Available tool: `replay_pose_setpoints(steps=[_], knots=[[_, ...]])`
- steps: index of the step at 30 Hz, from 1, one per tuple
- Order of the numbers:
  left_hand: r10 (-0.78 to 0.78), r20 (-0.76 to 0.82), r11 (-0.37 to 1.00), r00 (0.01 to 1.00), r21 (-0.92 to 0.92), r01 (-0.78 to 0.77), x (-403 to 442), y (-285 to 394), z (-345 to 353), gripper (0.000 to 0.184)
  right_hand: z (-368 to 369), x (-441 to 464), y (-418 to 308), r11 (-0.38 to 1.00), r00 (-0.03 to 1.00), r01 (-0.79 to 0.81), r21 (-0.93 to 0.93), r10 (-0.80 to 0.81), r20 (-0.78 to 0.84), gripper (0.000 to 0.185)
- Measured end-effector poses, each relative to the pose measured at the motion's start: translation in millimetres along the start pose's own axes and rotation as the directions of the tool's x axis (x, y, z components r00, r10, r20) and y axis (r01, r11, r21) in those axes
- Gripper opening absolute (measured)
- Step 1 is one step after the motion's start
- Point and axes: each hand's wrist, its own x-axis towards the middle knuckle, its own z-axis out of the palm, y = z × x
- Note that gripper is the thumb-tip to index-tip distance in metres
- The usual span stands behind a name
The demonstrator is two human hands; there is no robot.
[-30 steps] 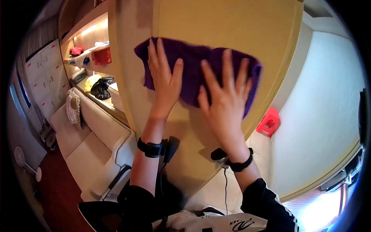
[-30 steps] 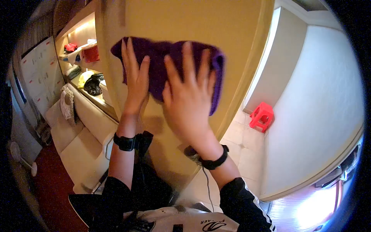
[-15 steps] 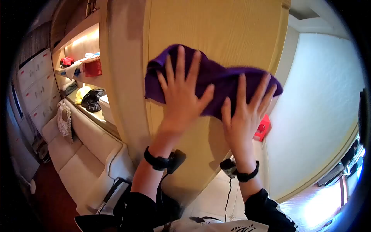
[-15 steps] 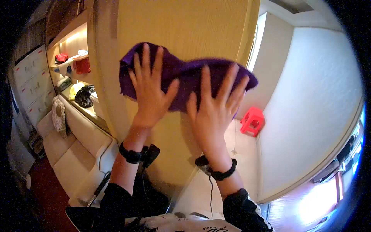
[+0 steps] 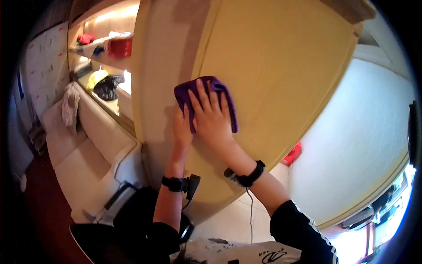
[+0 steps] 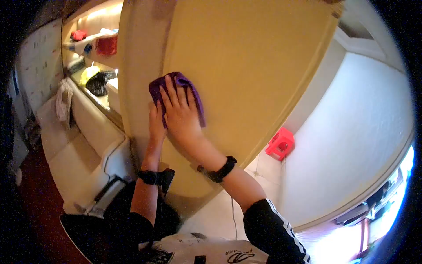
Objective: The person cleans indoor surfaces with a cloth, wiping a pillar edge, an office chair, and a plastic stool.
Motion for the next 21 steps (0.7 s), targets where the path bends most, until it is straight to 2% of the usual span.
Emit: replay_pose_setpoints(steps=[1,2,4,5,7,9,10,13,14,15,16,18,19,21], knots=[[-0.096,0.049,0.994,0.994,0.047,0.094,-11.2,-10.6,-7.1,0.039,11.2,-6.5,-8.2,0.998,0.998,0.053,-0.018,-0.052,0.033,0.048],[-0.12,0.027,0.992,0.992,0.053,0.118,-17.6,-9.5,-12.7,0.039,16.0,-8.3,-12.4,0.997,0.996,0.072,0.004,-0.072,0.049,0.048],[-0.218,0.121,0.941,0.968,-0.238,0.242,-18.3,-2.0,-20.5,0.037,24.6,-3.1,-13.1,0.996,0.996,0.086,0.023,-0.087,0.009,0.043],[0.093,0.118,0.995,0.989,-0.035,-0.09,-13.3,-14.3,-22.1,0.038,19.5,5.5,-8.2,0.99,0.995,0.1,0.099,-0.101,0.011,0.039],[-0.137,0.203,0.965,0.97,-0.192,0.177,15.7,1.9,-20.6,0.037,-6.8,26.7,-0.8,0.984,0.996,0.093,0.151,-0.093,-0.005,0.04],[-0.094,0.289,0.867,0.953,-0.447,0.221,34.8,5.6,-8.6,0.037,-7.9,38.6,4.9,0.994,0.992,0.069,0.083,-0.059,-0.112,0.041],[-0.119,0.287,0.862,0.951,-0.445,0.242,28.9,5.3,-6.9,0.037,-8.4,37.9,5.0,0.998,0.988,0.059,0.032,-0.054,-0.147,0.041],[-0.178,0.21,0.819,0.961,-0.511,0.263,16.4,-5.3,-4.2,0.038,5.5,26.6,-2.1,0.999,0.996,0.007,0.043,-0.003,-0.094,0.044],[-0.178,0.203,0.933,0.963,-0.276,0.23,6.4,-18.7,-10.3,0.04,11.3,18.8,-7.2,1.0,1.0,0.018,0.02,-0.018,-0.011,0.048],[-0.175,0.201,0.983,0.964,-0.024,0.184,-5.4,-24.1,-16.7,0.041,17.7,8.5,-13.6,0.999,0.998,0.032,0.029,-0.033,0.059,0.049],[-0.189,0.202,0.98,0.961,-0.025,0.198,-19.3,-28.9,-21.8,0.041,26.5,-4.1,-21.7,0.998,0.99,0.047,0.039,-0.051,0.129,0.051],[-0.441,0.273,0.892,0.855,0.028,0.451,-47.9,-24.1,-30.9,0.044,53.9,-36.4,-34.9,0.995,0.964,0.09,0.048,-0.099,0.249,0.053],[-0.45,0.274,0.888,0.85,0.031,0.46,-66.0,-40.8,-35.2,0.044,65.0,-56.5,-43.1,0.988,0.935,0.134,0.077,-0.152,0.32,0.054],[-0.48,0.215,0.805,0.851,-0.276,0.524,-110.5,-99.8,-36.9,0.044,86.2,-101.5,-61.6,0.966,0.875,0.184,0.181,-0.245,0.417,0.053]])
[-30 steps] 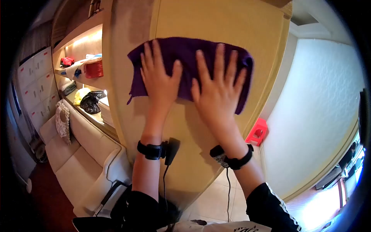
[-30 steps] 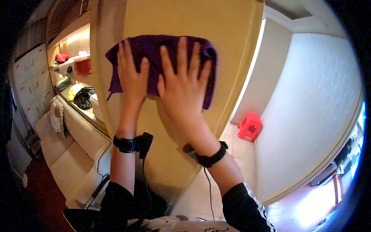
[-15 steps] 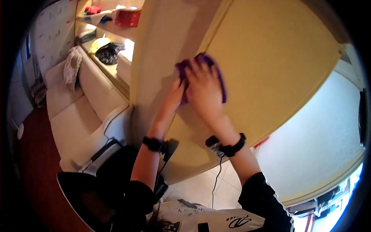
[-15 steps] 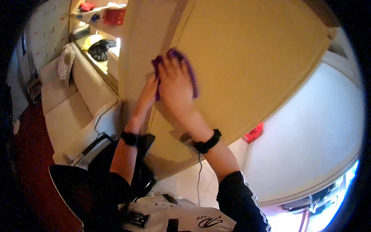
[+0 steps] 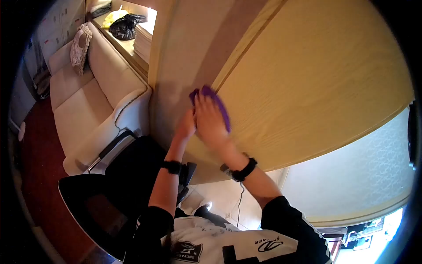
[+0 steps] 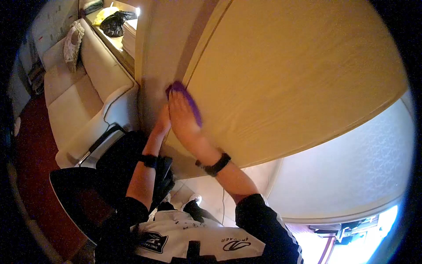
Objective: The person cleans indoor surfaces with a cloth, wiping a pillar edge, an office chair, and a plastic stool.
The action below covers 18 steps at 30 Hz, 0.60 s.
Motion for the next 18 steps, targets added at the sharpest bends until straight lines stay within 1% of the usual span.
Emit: replay_pose_setpoints(steps=[1,2,4,5,6,7,8,9,10,11,12,13,14,15,16,17,18], knots=[[-0.004,-0.002,1.0,1.0,-0.001,0.004,-8.2,-24.9,-8.2,0.044,20.0,-10.5,-10.7,0.997,0.998,0.039,0.062,-0.041,0.04,0.052],[-0.017,-0.036,1.0,0.999,-0.015,0.016,-18.6,-47.0,-14.9,0.044,37.9,-18.5,-18.6,0.997,0.998,0.041,0.067,-0.044,0.045,0.052],[-0.039,-0.078,0.999,0.996,-0.031,0.037,-32.9,-58.7,-17.6,0.044,59.2,-31.9,-32.4,0.987,0.979,0.152,0.042,-0.156,0.134,0.05],[-0.079,-0.11,0.995,0.991,-0.076,0.07,-38.9,-59.1,-15.7,0.045,57.2,-32.8,-34.5,0.986,0.977,0.157,0.052,-0.163,0.137,0.05],[-0.119,-0.14,0.988,0.983,-0.119,0.103,-45.0,-59.0,-13.8,0.046,55.6,-32.0,-34.1,0.98,0.982,0.093,0.178,-0.119,0.143,0.049],[-0.127,-0.15,0.987,0.98,-0.112,0.111,-46.4,-58.6,-13.2,0.046,54.7,-31.0,-33.0,0.953,0.985,0.026,0.301,-0.076,0.155,0.047],[0.025,-0.122,0.991,0.992,0.136,-0.008,-41.8,-61.0,-14.0,0.047,48.3,-29.7,-30.7,0.949,0.984,0.027,0.314,-0.08,0.158,0.047],[0.162,-0.052,0.919,0.985,0.37,-0.132,-32.9,-63.8,-13.9,0.048,36.2,-27.7,-24.8,0.959,0.993,0.03,0.282,-0.061,0.103,0.046],[0.276,0.056,0.779,0.96,0.572,-0.257,-23.1,-65.6,-13.0,0.049,22.8,-26.4,-18.0,0.968,0.998,0.028,0.248,-0.04,0.046,0.045],[0.356,0.19,0.581,0.915,0.722,-0.376,-13.3,-68.8,-11.0,0.05,7.6,-23.7,-9.3,0.966,0.998,0.022,0.258,-0.036,0.049,0.045],[0.397,0.34,0.341,0.853,0.808,-0.481,-7.3,-70.0,-7.0,0.051,-9.4,-20.6,-0.1,0.959,0.998,-0.023,0.284,0.038,-0.048,0.045],[0.392,0.344,0.339,0.853,0.808,-0.482,-6.2,-49.5,3.6,0.051,-24.4,-20.2,6.7,0.948,0.983,-0.066,0.311,0.115,-0.142,0.044],[0.44,0.225,0.588,0.87,0.66,-0.468,-7.1,-9.2,20.5,0.051,-38.5,-22.6,11.8,0.947,0.983,-0.071,0.313,0.12,-0.141,0.044],[0.447,0.096,0.78,0.89,0.446,-0.439,-7.5,13.1,34.8,0.051,-50.5,-26.0,16.8,0.955,0.97,-0.116,0.274,0.169,-0.177,0.046],[0.504,0.075,0.694,0.861,0.559,-0.455,-7.5,13.7,43.9,0.052,-55.9,-30.3,19.5,0.958,0.953,-0.162,0.236,0.214,-0.213,0.048],[0.5,0.078,0.694,0.862,0.56,-0.453,-7.2,3.0,43.3,0.052,-52.4,-36.2,19.6,0.957,0.953,-0.166,0.239,0.218,-0.211,0.048],[0.499,0.085,0.609,0.863,0.674,-0.418,-6.0,-18.3,39.5,0.053,-45.2,-43.3,19.7,0.965,0.968,-0.164,0.206,0.197,-0.152,0.051]])
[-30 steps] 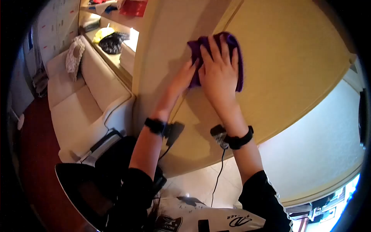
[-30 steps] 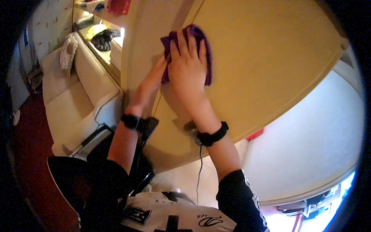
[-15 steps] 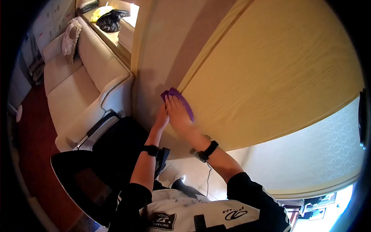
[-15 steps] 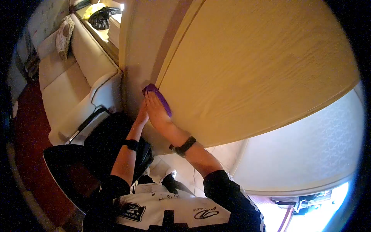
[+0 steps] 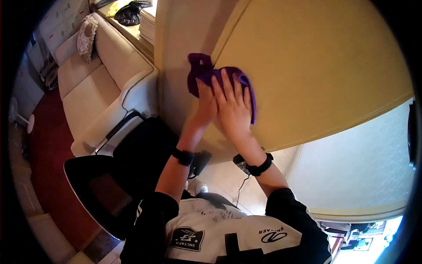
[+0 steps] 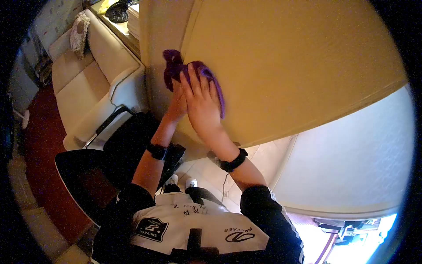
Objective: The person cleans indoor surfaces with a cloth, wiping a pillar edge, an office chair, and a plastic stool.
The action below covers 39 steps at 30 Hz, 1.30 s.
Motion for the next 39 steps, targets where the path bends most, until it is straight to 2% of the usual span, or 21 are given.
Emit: replay_pose_setpoints(steps=[1,3,5,8,9,10,11,14,15,16,17,18,21,22,24,27,31,33,34,37,39], knots=[[0.005,0.007,0.989,1.0,0.147,-0.006,-10.4,-15.9,9.9,0.053,5.8,-7.8,1.8,0.999,0.998,0.011,-0.031,-0.009,0.062,0.053],[0.021,0.037,0.999,0.999,-0.04,-0.019,-29.5,-19.5,11.7,0.054,17.7,-27.0,-2.2,1.0,0.987,0.025,-0.012,-0.022,0.158,0.058],[-0.269,0.171,0.859,0.948,0.488,0.156,-58.1,1.0,1.4,0.046,42.1,-50.0,-8.8,0.993,0.965,0.059,0.106,-0.084,0.247,0.059],[-0.045,0.094,0.404,0.995,0.912,-0.068,-148.8,-129.7,57.1,0.038,79.6,-79.7,-19.3,0.986,0.929,0.164,0.02,-0.162,0.333,0.054],[-0.052,0.092,0.401,0.994,0.914,-0.063,-139.8,-100.8,40.4,0.038,86.7,-89.5,-20.8,0.979,0.91,0.197,0.054,-0.203,0.362,0.053],[-0.205,-0.084,0.865,0.975,0.451,0.22,-130.4,-70.8,19.9,0.04,91.9,-101.1,-20.4,0.976,0.925,0.209,0.062,-0.218,0.31,0.053],[-0.422,-0.123,0.89,0.898,-0.242,0.385,-123.6,-46.4,6.2,0.042,93.0,-108.7,-19.9,0.975,0.924,0.209,0.07,-0.221,0.311,0.053],[-0.53,-0.052,0.732,0.847,-0.531,0.426,-116.7,-44.3,7.1,0.053,85.8,-109.7,-15.3,0.975,0.954,0.175,0.135,-0.202,0.221,0.054],[-0.524,-0.055,0.74,0.85,-0.522,0.423,-114.6,-38.1,8.8,0.053,70.7,-103.8,-12.8,0.97,0.964,0.123,0.211,-0.167,0.205,0.054],[-0.255,-0.125,0.964,0.959,-0.113,0.242,-113.2,-31.0,13.8,0.056,55.4,-99.0,-9.5,0.955,0.973,0.069,0.288,-0.128,0.194,0.054],[0.035,-0.064,0.949,0.997,0.314,-0.013,-112.2,-22.8,18.4,0.06,37.3,-93.2,-5.4,0.954,0.975,0.065,0.293,-0.124,0.187,0.054],[0.036,-0.057,0.947,0.998,0.321,-0.016,-106.0,-3.4,17.5,0.06,17.7,-88.0,0.2,0.962,0.985,0.029,0.273,-0.074,0.154,0.056],[-0.168,-0.037,0.944,0.985,-0.296,0.15,-65.3,87.0,1.3,0.059,-36.5,-85.0,17.9,0.976,0.999,-0.041,0.215,0.036,0.027,0.058],[-0.168,-0.035,0.945,0.985,-0.29,0.151,-63.0,94.0,3.5,0.059,-47.6,-87.7,23.2,0.982,0.993,-0.079,0.173,0.092,-0.069,0.059],[-0.045,-0.156,0.944,0.987,0.317,0.093,-63.0,102.0,10.9,0.059,-52.2,-101.2,31.1,0.978,0.979,-0.112,0.176,0.139,-0.149,0.05],[-0.221,-0.226,0.959,0.949,0.125,0.253,-90.2,97.1,38.5,0.058,-22.2,-138.0,34.9,0.983,0.977,-0.162,0.084,0.172,-0.124,0.05],[-0.115,-0.068,0.993,0.991,-0.038,0.112,-157.1,63.0,69.8,0.059,43.3,-207.5,36.1,0.969,0.997,-0.046,0.243,0.059,-0.049,0.053],[-0.13,0.376,0.662,0.917,0.722,-0.202,-164.1,64.0,68.6,0.064,38.6,-212.9,40.9,0.96,0.971,-0.054,0.274,0.114,-0.209,0.053],[-0.123,0.387,0.654,0.914,0.725,-0.218,-158.6,59.7,71.5,0.064,37.7,-213.4,44.7,0.953,0.922,-0.034,0.301,0.146,-0.358,0.054],[0.044,0.065,0.988,0.997,0.148,-0.053,-131.1,93.3,70.8,0.071,22.3,-194.0,65.8,0.886,0.863,0.026,0.463,0.215,-0.458,0.058],[0.048,-0.031,0.999,0.998,0.006,-0.048,-99.1,137.4,65.1,0.078,11.6,-176.8,72.8,0.762,0.822,0.013,0.647,0.36,-0.441,0.06]])
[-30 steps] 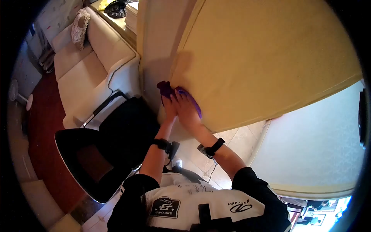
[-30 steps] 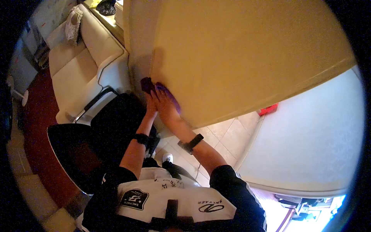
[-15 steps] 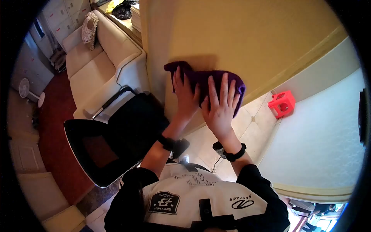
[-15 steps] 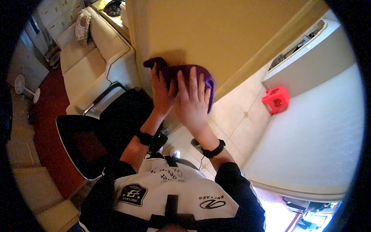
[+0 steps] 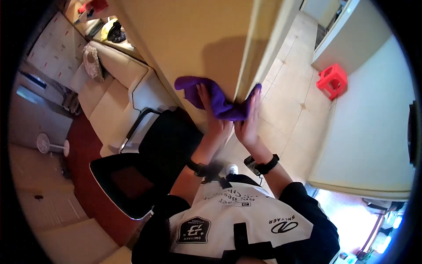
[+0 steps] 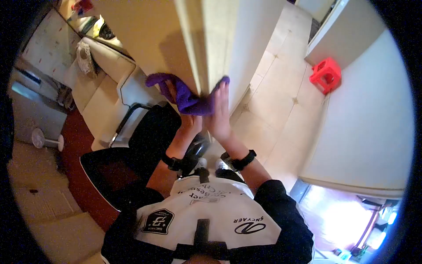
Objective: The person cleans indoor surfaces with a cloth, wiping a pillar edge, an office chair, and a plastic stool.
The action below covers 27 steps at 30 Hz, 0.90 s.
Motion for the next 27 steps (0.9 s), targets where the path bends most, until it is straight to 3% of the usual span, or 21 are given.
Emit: replay_pose_setpoints(steps=[1,2,4,6,7,8,10,11,12,14,17,19,21,22,24,26,27], knots=[[0.118,0.009,0.986,0.993,0.114,-0.118,6.6,0.7,1.1,0.082,-5.1,11.8,-6.7,0.982,0.985,-0.169,0.078,0.167,0.041,0.062],[0.229,0.034,0.947,0.973,0.221,-0.231,7.8,-0.1,3.6,0.087,-3.2,11.0,-5.9,0.964,0.978,-0.211,0.162,0.208,0.037,0.06],[0.093,-0.008,0.992,0.996,0.092,-0.092,2.5,-3.5,10.1,0.097,6.5,-3.0,-0.8,0.958,0.967,-0.254,0.13,0.253,0.026,0.062],[0.128,-0.011,0.983,0.992,0.131,-0.125,-8.3,-11.7,8.6,0.099,16.6,-25.0,2.9,0.917,0.939,-0.343,0.205,0.337,0.066,0.062],[0.001,0.006,0.999,1.0,-0.044,-0.001,-18.5,-10.3,12.2,0.101,19.6,-38.6,5.0,0.91,0.929,-0.37,0.186,0.36,0.085,0.062],[0.026,0.184,0.929,0.983,0.359,-0.091,-35.3,-30.2,3.8,0.103,23.0,-53.9,7.6,0.903,0.918,-0.395,0.168,0.382,0.107,0.062],[-0.024,0.197,0.912,0.98,0.407,-0.06,-69.9,-62.3,13.2,0.09,31.7,-90.9,14.6,0.867,0.877,-0.474,0.153,0.451,0.164,0.063],[-0.13,0.166,0.976,0.978,0.197,0.096,-78.4,-54.8,16.0,0.085,36.2,-109.0,16.9,0.831,0.832,-0.542,0.125,0.51,0.219,0.064],[-0.146,0.254,0.928,0.956,0.369,0.043,-92.0,-62.2,12.8,0.083,38.9,-123.7,19.1,0.83,0.832,-0.542,0.134,0.507,0.226,0.064],[-0.277,0.207,0.95,0.938,-0.084,0.3,-115.8,-72.7,23.3,0.082,42.7,-153.2,25.7,0.609,0.592,-0.787,0.101,0.697,0.405,0.065],[-0.321,0.287,0.947,0.903,0.083,0.31,-132.8,-82.2,18.4,0.083,42.8,-167.3,33.7,0.688,0.602,-0.723,-0.066,0.674,0.428,0.067],[-0.291,0.234,0.957,0.928,0.063,0.284,-125.5,-74.4,18.8,0.085,44.0,-157.8,29.6,0.693,0.583,-0.708,-0.137,0.683,0.44,0.068],[-0.26,0.186,0.965,0.947,0.037,0.258,-103.2,-54.3,16.7,0.086,35.6,-123.9,21.8,0.744,0.738,-0.656,0.13,0.596,0.316,0.07],[-0.252,0.152,0.968,0.956,0.057,0.246,-89.5,-47.6,14.5,0.087,29.5,-104.9,16.9,0.745,0.738,-0.655,0.128,0.593,0.321,0.07],[-0.243,0.105,0.97,0.964,0.007,0.244,-52.0,-17.6,6.8,0.093,18.5,-65.5,7.5,0.861,0.864,-0.487,0.147,0.451,0.224,0.074],[-0.147,0.072,0.983,0.987,0.124,0.137,-29.4,-16.2,-2.9,0.097,13.6,-38.9,7.7,0.952,0.958,-0.27,0.142,0.252,0.133,0.079],[-0.312,0.087,0.944,0.946,-0.084,0.319,-15.9,-9.7,-3.3,0.097,6.0,-24.2,3.0,0.966,0.975,-0.192,0.173,0.168,0.143,0.073]])
